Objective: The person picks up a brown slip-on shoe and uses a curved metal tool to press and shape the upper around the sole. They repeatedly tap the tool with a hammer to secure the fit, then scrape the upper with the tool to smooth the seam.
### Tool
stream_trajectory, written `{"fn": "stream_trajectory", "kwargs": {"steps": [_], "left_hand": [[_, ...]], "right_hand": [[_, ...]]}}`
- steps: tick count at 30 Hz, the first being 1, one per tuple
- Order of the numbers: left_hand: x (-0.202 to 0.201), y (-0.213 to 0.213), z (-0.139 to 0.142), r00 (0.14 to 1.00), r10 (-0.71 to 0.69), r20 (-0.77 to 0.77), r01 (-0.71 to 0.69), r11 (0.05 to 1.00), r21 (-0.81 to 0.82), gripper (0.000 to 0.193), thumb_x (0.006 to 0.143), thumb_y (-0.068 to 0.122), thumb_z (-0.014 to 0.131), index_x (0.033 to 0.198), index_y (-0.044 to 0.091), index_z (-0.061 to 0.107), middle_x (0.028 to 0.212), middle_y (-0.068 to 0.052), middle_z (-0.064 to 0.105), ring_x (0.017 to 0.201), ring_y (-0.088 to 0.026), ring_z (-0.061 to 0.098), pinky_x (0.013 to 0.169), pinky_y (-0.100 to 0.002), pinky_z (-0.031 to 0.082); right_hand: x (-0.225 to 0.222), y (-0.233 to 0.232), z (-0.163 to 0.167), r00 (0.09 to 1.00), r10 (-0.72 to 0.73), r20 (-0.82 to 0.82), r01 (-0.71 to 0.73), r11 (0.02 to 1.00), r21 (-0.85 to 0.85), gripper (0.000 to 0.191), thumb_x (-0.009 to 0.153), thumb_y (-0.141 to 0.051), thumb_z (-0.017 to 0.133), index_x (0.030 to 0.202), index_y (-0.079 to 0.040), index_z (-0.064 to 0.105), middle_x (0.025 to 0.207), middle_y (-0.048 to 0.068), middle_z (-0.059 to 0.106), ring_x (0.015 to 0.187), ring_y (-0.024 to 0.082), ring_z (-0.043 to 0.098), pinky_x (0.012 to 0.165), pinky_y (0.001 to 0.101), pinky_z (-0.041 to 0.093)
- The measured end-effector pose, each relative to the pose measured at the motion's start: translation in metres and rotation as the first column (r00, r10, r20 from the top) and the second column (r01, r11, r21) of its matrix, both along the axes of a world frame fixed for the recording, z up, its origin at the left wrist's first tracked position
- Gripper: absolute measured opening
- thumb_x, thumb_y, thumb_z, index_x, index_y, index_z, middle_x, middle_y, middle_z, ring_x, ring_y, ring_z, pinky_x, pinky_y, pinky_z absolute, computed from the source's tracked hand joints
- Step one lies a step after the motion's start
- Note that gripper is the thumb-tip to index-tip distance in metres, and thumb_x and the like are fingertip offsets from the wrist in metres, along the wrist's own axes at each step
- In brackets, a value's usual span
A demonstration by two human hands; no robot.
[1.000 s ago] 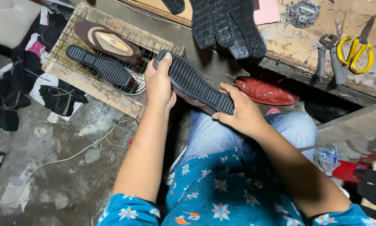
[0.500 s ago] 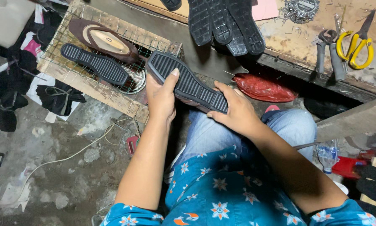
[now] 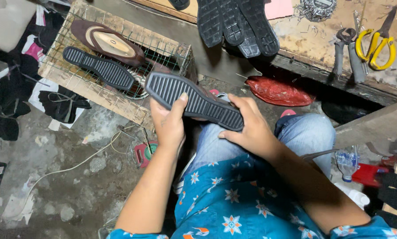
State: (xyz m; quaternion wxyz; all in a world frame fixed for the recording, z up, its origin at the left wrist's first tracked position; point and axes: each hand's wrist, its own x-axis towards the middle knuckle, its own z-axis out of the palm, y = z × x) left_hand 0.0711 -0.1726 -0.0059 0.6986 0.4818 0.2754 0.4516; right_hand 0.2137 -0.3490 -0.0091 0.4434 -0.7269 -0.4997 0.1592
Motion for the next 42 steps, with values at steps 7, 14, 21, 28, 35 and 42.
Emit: {"fn": "stream_trajectory", "kwargs": {"steps": [7,14,21,28,35,42], "left_hand": [[-0.048,-0.056,-0.019,0.989,0.033,0.147,0.046,0.863,-0.502,0.039,0.089,0.009,0.065,0.126,0.002,0.054,0.112,-0.009,0.068,0.103,-0.021,0.068,0.090,-0.039,0.058],[-0.115,-0.061,-0.042,0.840,-0.469,-0.274,0.340,0.848,-0.407,0.055,0.083,0.008,0.075,0.133,-0.005,0.057,0.122,-0.014,0.070,0.112,-0.022,0.066,0.100,-0.035,0.052],[-0.099,-0.033,-0.010,0.532,-0.439,-0.724,0.622,0.783,-0.018,0.086,0.072,0.023,0.084,0.145,-0.002,0.047,0.142,-0.021,0.057,0.132,-0.028,0.055,0.110,-0.039,0.041],[-0.054,-0.026,0.014,0.391,-0.356,-0.849,0.774,0.626,0.094,0.105,0.071,0.041,0.085,0.151,-0.005,0.036,0.143,-0.030,0.056,0.134,-0.038,0.056,0.109,-0.039,0.043],[-0.043,-0.030,0.020,0.305,-0.342,-0.889,0.718,0.696,-0.022,0.096,0.072,0.042,0.083,0.149,-0.001,0.043,0.112,-0.025,0.071,0.103,-0.033,0.071,0.089,-0.038,0.052],[-0.040,-0.051,0.026,0.413,-0.405,-0.816,0.590,0.802,-0.099,0.073,0.075,0.048,0.077,0.127,-0.001,0.062,0.086,-0.013,0.075,0.076,-0.024,0.073,0.068,-0.036,0.056]], "right_hand": [[0.025,-0.040,-0.001,0.585,0.084,-0.807,-0.062,0.996,0.059,0.093,0.076,0.014,0.069,0.157,-0.007,0.028,0.114,0.010,0.061,0.108,0.017,0.064,0.097,0.0314,0.051],[0.025,-0.050,-0.015,0.483,0.033,-0.875,0.132,0.985,0.110,0.079,0.081,0.014,0.064,0.152,-0.003,0.034,0.115,0.013,0.066,0.108,0.020,0.066,0.100,0.0354,0.053],[0.024,-0.037,-0.022,0.438,0.124,-0.890,0.136,0.970,0.203,0.072,0.085,0.013,0.064,0.151,-0.002,0.038,0.119,0.017,0.068,0.110,0.023,0.068,0.101,0.0375,0.054],[0.024,-0.027,-0.023,0.471,0.108,-0.876,0.141,0.971,0.195,0.069,0.087,0.013,0.066,0.148,-0.003,0.040,0.117,0.016,0.068,0.107,0.021,0.068,0.096,0.0359,0.056],[0.020,-0.022,-0.027,0.499,0.100,-0.861,0.156,0.967,0.203,0.066,0.088,0.014,0.067,0.147,-0.002,0.042,0.118,0.016,0.068,0.108,0.021,0.068,0.097,0.0365,0.056],[0.023,-0.015,-0.009,0.484,0.195,-0.853,0.148,0.942,0.300,0.068,0.090,0.012,0.064,0.150,-0.005,0.039,0.129,0.015,0.066,0.120,0.020,0.066,0.106,0.0368,0.053]]}}
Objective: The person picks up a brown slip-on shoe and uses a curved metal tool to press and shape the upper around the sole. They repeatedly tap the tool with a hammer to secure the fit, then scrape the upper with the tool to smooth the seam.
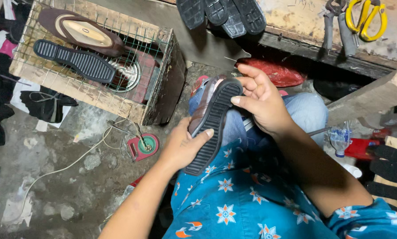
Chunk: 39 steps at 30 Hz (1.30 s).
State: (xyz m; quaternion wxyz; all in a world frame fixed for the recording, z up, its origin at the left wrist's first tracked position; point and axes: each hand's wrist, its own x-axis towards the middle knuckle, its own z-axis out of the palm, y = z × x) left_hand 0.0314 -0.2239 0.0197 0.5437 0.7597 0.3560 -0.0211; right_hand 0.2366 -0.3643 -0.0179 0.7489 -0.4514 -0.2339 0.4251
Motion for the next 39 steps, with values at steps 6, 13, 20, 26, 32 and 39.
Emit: {"fn": "stream_trajectory", "kwargs": {"steps": [6,13,20,26,32,39], "left_hand": [[0.005,0.018,-0.025,0.991,-0.099,-0.095,0.107,0.991,0.083,0.082,0.086,0.062,0.062,0.133,-0.005,0.055,0.105,-0.020,0.071,0.097,-0.029,0.070,0.085,-0.039,0.054],[0.093,0.056,-0.071,0.898,0.130,0.421,0.053,0.916,-0.397,0.066,0.107,0.053,0.038,0.137,-0.002,0.056,0.128,-0.012,0.065,0.119,-0.019,0.060,0.106,-0.034,0.044],[0.101,0.037,-0.026,0.809,0.136,0.572,0.199,0.853,-0.483,0.045,0.108,0.042,0.047,0.099,0.002,0.066,0.093,-0.006,0.067,0.089,-0.015,0.061,0.085,-0.030,0.050],[0.080,0.030,0.013,0.742,0.071,0.666,0.311,0.844,-0.436,0.027,0.106,0.030,0.053,0.102,0.005,0.062,0.094,-0.002,0.062,0.091,-0.011,0.058,0.085,-0.027,0.047],[0.067,0.024,0.013,0.753,0.148,0.641,0.309,0.781,-0.543,0.021,0.104,0.025,0.056,0.104,0.004,0.062,0.095,-0.002,0.064,0.088,-0.010,0.058,0.082,-0.026,0.047],[0.061,0.023,0.013,0.728,0.083,0.681,0.347,0.812,-0.470,0.017,0.103,0.021,0.055,0.105,0.005,0.061,0.096,-0.002,0.063,0.089,-0.009,0.057,0.083,-0.025,0.047]], "right_hand": [[0.004,0.006,0.007,0.999,0.048,-0.002,-0.048,0.999,-0.012,0.065,0.089,0.012,0.064,0.149,-0.004,0.043,0.128,0.015,0.066,0.117,0.020,0.065,0.104,0.0359,0.053],[-0.005,0.002,0.001,0.990,0.114,-0.079,-0.122,0.987,-0.107,0.049,0.084,0.010,0.071,0.130,0.002,0.054,0.124,0.013,0.066,0.114,0.019,0.066,0.103,0.0368,0.054],[-0.021,-0.021,0.046,0.906,0.102,0.410,-0.100,0.995,-0.026,0.027,0.087,0.007,0.077,0.111,0.002,0.067,0.120,0.004,0.054,0.115,0.013,0.056,0.103,0.0282,0.047],[-0.039,-0.027,0.072,0.938,0.142,0.315,-0.083,0.978,-0.193,0.036,0.083,0.002,0.078,0.118,0.002,0.070,0.108,0.004,0.059,0.099,0.011,0.062,0.088,0.0266,0.053],[-0.053,-0.027,0.065,0.975,0.030,0.219,-0.013,0.997,-0.079,0.064,0.079,0.009,0.080,0.133,-0.002,0.047,0.107,0.008,0.061,0.097,0.012,0.063,0.088,0.0305,0.056],[-0.061,-0.031,0.057,0.977,-0.040,0.208,0.049,0.998,-0.038,0.061,0.080,0.012,0.078,0.130,-0.002,0.046,0.107,0.009,0.062,0.097,0.013,0.062,0.088,0.0294,0.053]]}}
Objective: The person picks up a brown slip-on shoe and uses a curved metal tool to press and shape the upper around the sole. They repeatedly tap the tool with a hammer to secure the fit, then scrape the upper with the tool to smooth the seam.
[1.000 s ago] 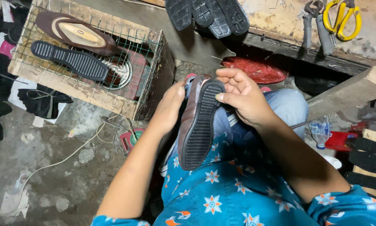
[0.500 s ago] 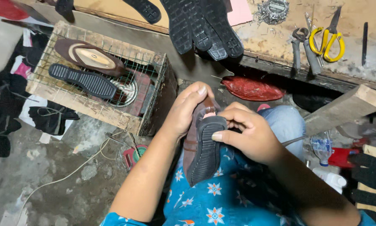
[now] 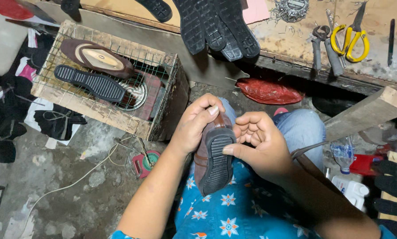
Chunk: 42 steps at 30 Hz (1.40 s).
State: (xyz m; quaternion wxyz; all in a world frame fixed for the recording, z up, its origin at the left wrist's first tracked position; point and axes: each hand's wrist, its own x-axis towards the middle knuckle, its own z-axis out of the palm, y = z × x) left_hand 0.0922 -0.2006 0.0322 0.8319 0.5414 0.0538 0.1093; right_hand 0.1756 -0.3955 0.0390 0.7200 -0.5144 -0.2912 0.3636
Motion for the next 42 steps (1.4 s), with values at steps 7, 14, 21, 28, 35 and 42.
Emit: {"fn": "stream_trajectory", "kwargs": {"steps": [7,14,21,28,35,42], "left_hand": [[-0.003,0.000,0.002,0.999,0.024,0.023,-0.027,0.993,0.116,0.017,0.104,0.019,0.053,0.105,0.005,0.061,0.097,-0.001,0.059,0.090,-0.009,0.055,0.084,-0.026,0.046],[-0.006,0.000,0.005,0.998,0.048,0.052,-0.058,0.975,0.214,0.018,0.103,0.019,0.052,0.105,0.004,0.061,0.102,-0.002,0.056,0.096,-0.011,0.054,0.090,-0.027,0.045],[-0.019,-0.004,0.029,0.988,0.069,0.137,-0.119,0.907,0.403,0.026,0.103,0.028,0.056,0.110,0.004,0.062,0.104,-0.006,0.055,0.102,-0.018,0.055,0.098,-0.031,0.044],[-0.036,-0.009,0.061,0.989,0.072,0.131,-0.147,0.636,0.757,0.051,0.078,0.028,0.076,0.118,0.003,0.056,0.116,-0.012,0.059,0.114,-0.032,0.058,0.106,-0.039,0.046],[-0.043,-0.015,0.054,0.943,0.180,0.281,-0.329,0.647,0.688,0.042,0.089,0.024,0.074,0.122,0.005,0.056,0.120,-0.012,0.058,0.113,-0.027,0.057,0.106,-0.036,0.045],[-0.023,-0.032,-0.008,0.890,0.358,0.282,-0.436,0.851,0.294,0.051,0.095,0.011,0.067,0.140,0.004,0.044,0.147,-0.014,0.039,0.142,-0.024,0.041,0.127,-0.041,0.032]], "right_hand": [[-0.005,-0.001,-0.002,0.997,-0.018,-0.070,0.019,1.000,0.009,0.053,0.083,0.013,0.076,0.124,-0.004,0.045,0.107,0.010,0.063,0.097,0.013,0.063,0.088,0.0298,0.054],[-0.009,0.000,-0.005,0.997,-0.058,-0.057,0.057,0.998,-0.016,0.052,0.082,0.014,0.075,0.120,-0.005,0.045,0.106,0.010,0.063,0.097,0.014,0.065,0.089,0.0310,0.056],[-0.011,-0.005,-0.003,0.984,-0.070,-0.165,0.059,0.996,-0.071,0.058,0.077,0.015,0.077,0.117,-0.008,0.042,0.106,0.009,0.059,0.095,0.013,0.063,0.086,0.0305,0.056],[-0.011,-0.003,-0.005,0.976,-0.029,-0.218,0.027,1.000,-0.010,0.055,0.079,0.014,0.077,0.116,-0.009,0.042,0.107,0.011,0.060,0.096,0.014,0.064,0.087,0.0308,0.057],[-0.011,0.007,0.021,0.997,0.023,-0.068,-0.016,0.994,0.106,0.055,0.082,0.015,0.076,0.118,-0.008,0.043,0.111,0.009,0.060,0.100,0.013,0.063,0.092,0.0317,0.055],[0.051,0.048,0.031,0.918,0.218,0.331,-0.153,0.966,-0.210,0.045,0.079,0.006,0.078,0.113,-0.006,0.051,0.100,0.003,0.061,0.088,0.009,0.056,0.079,0.0256,0.050]]}}
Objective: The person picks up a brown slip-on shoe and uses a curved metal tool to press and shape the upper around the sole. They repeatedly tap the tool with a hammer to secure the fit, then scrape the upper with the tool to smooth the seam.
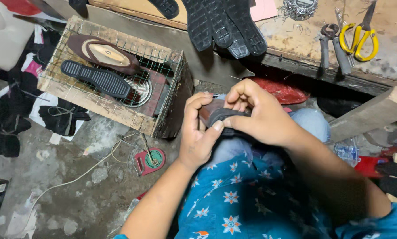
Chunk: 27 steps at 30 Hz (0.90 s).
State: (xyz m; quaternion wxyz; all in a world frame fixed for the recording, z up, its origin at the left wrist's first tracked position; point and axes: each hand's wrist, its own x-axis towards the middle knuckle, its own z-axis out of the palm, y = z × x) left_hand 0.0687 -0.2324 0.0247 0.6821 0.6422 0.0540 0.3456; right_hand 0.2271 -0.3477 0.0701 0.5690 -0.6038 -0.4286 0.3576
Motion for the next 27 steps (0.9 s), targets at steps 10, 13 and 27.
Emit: {"fn": "stream_trajectory", "kwargs": {"steps": [10,13,27], "left_hand": [[-0.004,-0.025,-0.069,0.996,-0.088,0.007,0.088,0.979,-0.181,0.054,0.093,0.000,0.068,0.141,0.006,0.046,0.152,-0.014,0.038,0.152,-0.026,0.035,0.129,-0.044,0.028],[-0.007,-0.030,-0.070,0.998,-0.068,0.010,0.069,0.986,-0.152,0.054,0.093,0.002,0.068,0.142,0.007,0.047,0.152,-0.014,0.039,0.153,-0.027,0.034,0.132,-0.044,0.024],[-0.009,-0.034,-0.077,0.999,-0.039,0.004,0.039,0.976,-0.213,0.045,0.095,-0.004,0.064,0.138,0.002,0.053,0.156,-0.017,0.040,0.145,-0.029,0.047,0.121,-0.043,0.044]], "right_hand": [[0.005,-0.017,-0.035,0.985,0.071,0.158,-0.043,0.984,-0.172,0.044,0.074,-0.002,0.081,0.109,-0.006,0.055,0.093,-0.001,0.057,0.083,0.008,0.053,0.075,0.0252,0.049],[0.000,-0.019,-0.030,0.987,0.082,0.139,-0.059,0.985,-0.164,0.042,0.075,-0.001,0.080,0.107,-0.006,0.054,0.093,0.000,0.056,0.083,0.008,0.052,0.074,0.0249,0.048],[-0.006,-0.021,-0.047,0.994,0.013,0.111,-0.002,0.995,-0.096,0.039,0.077,0.002,0.079,0.103,-0.007,0.050,0.095,0.002,0.061,0.086,0.008,0.054,0.078,0.0262,0.049]]}}
